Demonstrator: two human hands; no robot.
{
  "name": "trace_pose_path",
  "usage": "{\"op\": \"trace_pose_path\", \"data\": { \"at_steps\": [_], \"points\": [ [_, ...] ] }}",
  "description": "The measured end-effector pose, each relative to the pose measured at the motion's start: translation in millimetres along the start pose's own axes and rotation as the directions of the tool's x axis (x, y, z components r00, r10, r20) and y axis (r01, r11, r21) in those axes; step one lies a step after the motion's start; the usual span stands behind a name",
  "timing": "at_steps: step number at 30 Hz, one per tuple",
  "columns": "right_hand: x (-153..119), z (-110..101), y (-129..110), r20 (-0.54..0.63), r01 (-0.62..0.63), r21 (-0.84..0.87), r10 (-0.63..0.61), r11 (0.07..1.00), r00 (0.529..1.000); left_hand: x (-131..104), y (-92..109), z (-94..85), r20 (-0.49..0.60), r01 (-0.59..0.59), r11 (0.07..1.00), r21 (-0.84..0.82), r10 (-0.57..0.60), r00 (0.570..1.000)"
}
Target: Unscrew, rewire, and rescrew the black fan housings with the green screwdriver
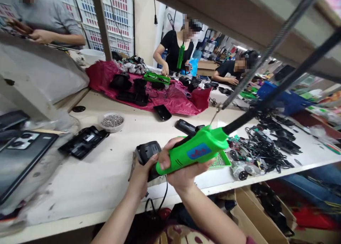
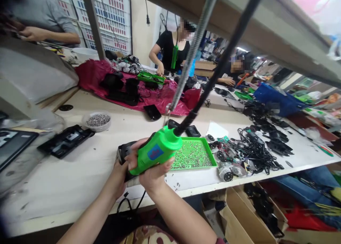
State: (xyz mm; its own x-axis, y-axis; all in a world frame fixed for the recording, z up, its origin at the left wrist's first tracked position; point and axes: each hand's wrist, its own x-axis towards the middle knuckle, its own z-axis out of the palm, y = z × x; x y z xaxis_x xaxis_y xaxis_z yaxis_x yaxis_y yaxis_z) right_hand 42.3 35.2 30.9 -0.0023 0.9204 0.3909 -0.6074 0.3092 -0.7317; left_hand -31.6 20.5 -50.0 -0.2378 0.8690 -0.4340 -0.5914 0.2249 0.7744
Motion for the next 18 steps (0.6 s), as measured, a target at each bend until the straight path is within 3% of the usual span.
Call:
{"op": "trace_pose_path", "data": {
  "at_steps": [3,7,10,13,18],
  "points": [
    [0,-1,-18,0.034,-0.002,-0.034,0.003,0.999,0.999,1,-2,0.8,-0.030,0.025,0.999,0.041,-0.024,0.999],
    [3,-7,-61,0.087,0.227,-0.166,-0.215,0.959,0.973,3,0,-1.7,-0.036,0.091,0.995,0.039,-0.089,0.995],
    [5,-18,-82,0.167,0.278,-0.281,-0.239,0.918,0.957,2,3,-7.8,-0.003,0.136,0.991,0.007,-0.136,0.991],
    [7,-30,-81,0.198,0.204,-0.310,-0.147,0.929,0.969,0,4,-16.1,0.029,0.150,0.988,-0.036,-0.149,0.988],
    [6,-36,-59,0.081,0.095,-0.225,-0.079,0.970,0.994,-1,-2,-25.6,0.063,0.173,0.982,-0.075,-0.168,0.984]
  ]
}}
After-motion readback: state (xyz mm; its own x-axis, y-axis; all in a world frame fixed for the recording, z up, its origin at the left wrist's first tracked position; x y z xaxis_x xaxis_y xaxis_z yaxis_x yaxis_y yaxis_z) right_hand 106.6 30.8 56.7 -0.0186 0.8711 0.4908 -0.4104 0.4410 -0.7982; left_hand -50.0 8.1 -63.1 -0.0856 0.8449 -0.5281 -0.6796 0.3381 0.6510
